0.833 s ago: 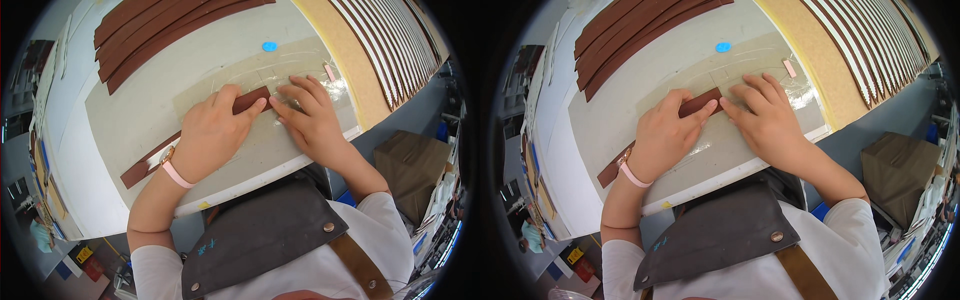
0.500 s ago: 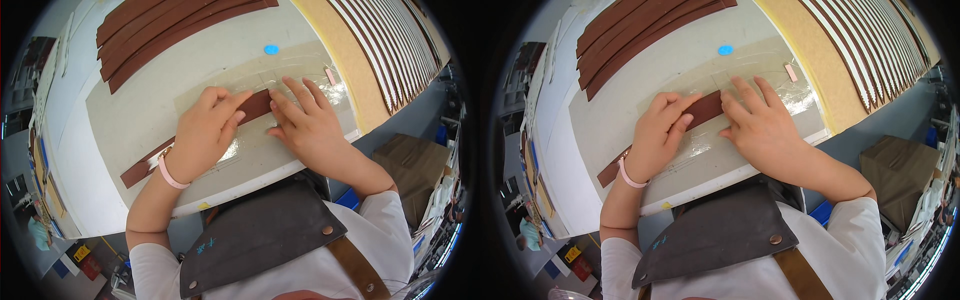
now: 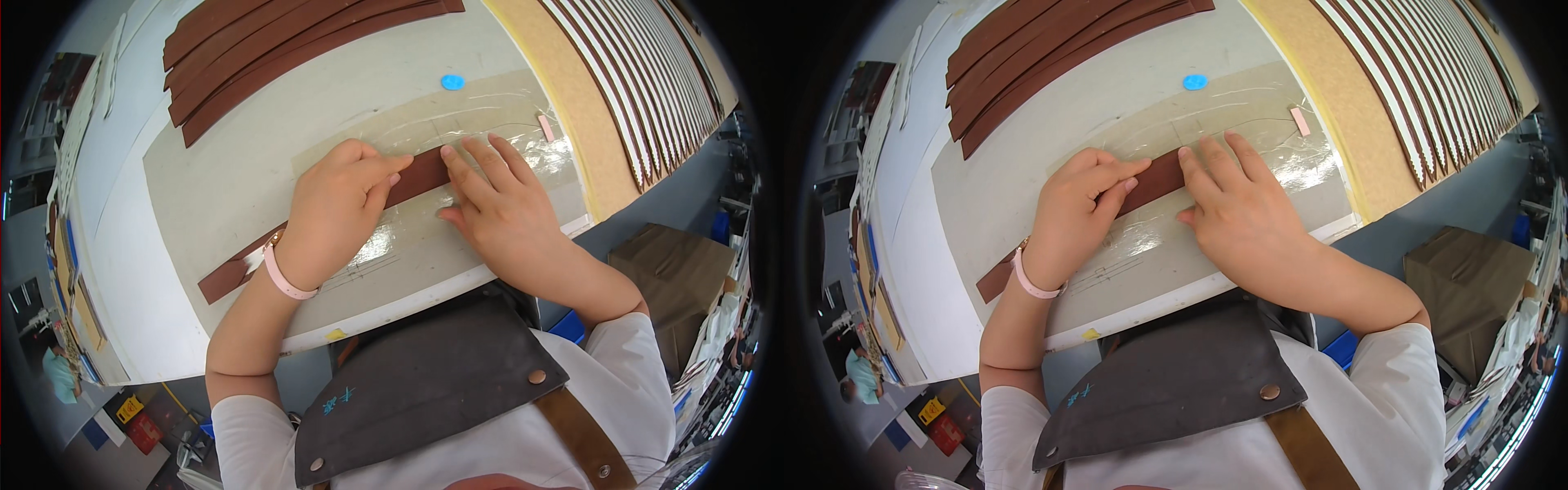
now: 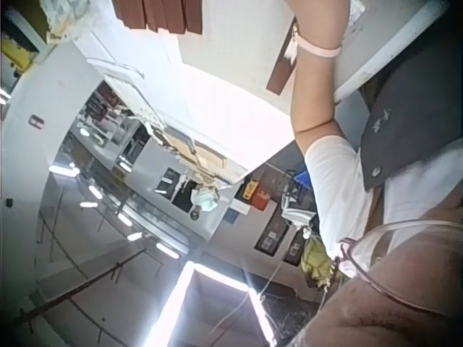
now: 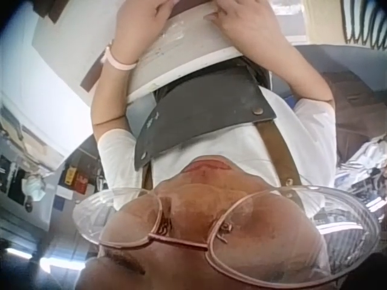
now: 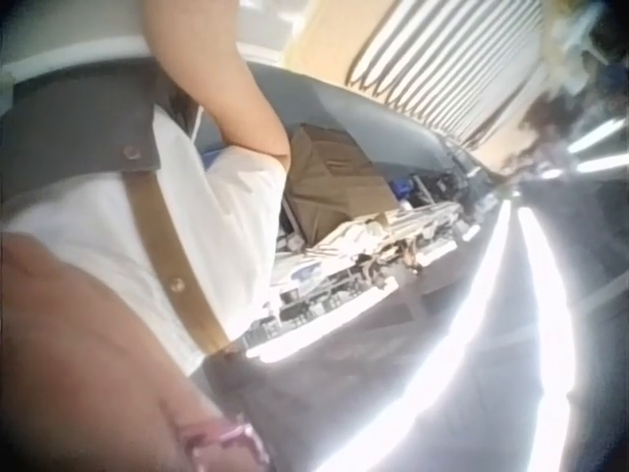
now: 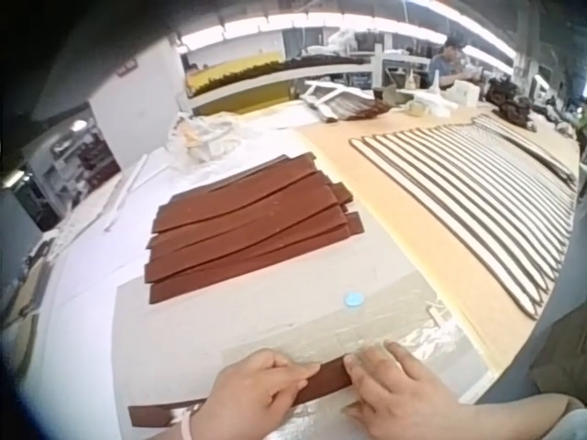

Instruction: Assembling leather straps by applying adhesive and folding leather strips on a workbench.

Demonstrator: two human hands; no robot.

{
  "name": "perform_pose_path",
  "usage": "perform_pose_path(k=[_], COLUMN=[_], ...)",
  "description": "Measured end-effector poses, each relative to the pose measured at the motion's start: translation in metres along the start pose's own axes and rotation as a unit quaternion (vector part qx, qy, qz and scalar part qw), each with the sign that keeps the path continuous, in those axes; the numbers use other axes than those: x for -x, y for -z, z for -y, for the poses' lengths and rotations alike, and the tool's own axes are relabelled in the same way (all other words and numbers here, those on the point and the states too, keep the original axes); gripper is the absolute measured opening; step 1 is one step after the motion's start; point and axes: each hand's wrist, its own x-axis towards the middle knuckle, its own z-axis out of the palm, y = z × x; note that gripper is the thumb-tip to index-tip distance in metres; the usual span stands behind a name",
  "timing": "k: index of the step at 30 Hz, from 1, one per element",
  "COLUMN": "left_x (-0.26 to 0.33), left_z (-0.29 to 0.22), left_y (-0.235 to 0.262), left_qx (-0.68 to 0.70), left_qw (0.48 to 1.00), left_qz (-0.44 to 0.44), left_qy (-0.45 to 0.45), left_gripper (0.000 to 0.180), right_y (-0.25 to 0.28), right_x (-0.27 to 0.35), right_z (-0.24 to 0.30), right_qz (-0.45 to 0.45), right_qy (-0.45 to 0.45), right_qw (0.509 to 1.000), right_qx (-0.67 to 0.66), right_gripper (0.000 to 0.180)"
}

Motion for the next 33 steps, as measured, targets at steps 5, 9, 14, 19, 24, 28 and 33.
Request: perform_pose_path(k=[5,9,14,19,24,28,33], left_x=[-0.003,-0.003,-0.005,-0.004,-0.004,-0.004,0.000], left_z=[-0.002,0.002,0.002,0.003,0.006,0.006,0.005], left_y=[0.001,0.001,0.002,0.001,-0.001,-0.004,-0.004], left_qx=[-0.039,0.011,0.066,0.060,0.051,0.050,0.020], left_qw=[0.999,1.000,0.996,0.997,0.998,0.998,1.000], left_qz=[-0.011,0.000,0.009,0.005,0.002,-0.009,-0.021], left_qy=[-0.011,0.027,0.053,0.052,0.037,0.024,0.008], left_gripper=[0.016,0.014,0.013,0.014,0.015,0.013,0.019], right_y=[-0.002,-0.008,-0.011,-0.013,-0.024,-0.029,-0.030], right_x=[0.000,0.003,0.004,0.002,0.003,-0.001,-0.005], right_z=[0.003,0.006,0.009,0.012,0.017,0.020,0.025], right_qz=[0.001,-0.007,-0.035,-0.034,-0.054,-0.070,-0.064], right_qy=[0.002,0.001,-0.004,-0.006,-0.029,-0.018,-0.028], right_qw=[1.000,1.000,0.999,0.999,0.998,0.997,0.997], right_qx=[0.016,0.016,0.024,0.025,0.016,-0.031,-0.031], right_gripper=[0.028,0.032,0.036,0.038,0.039,0.040,0.043])
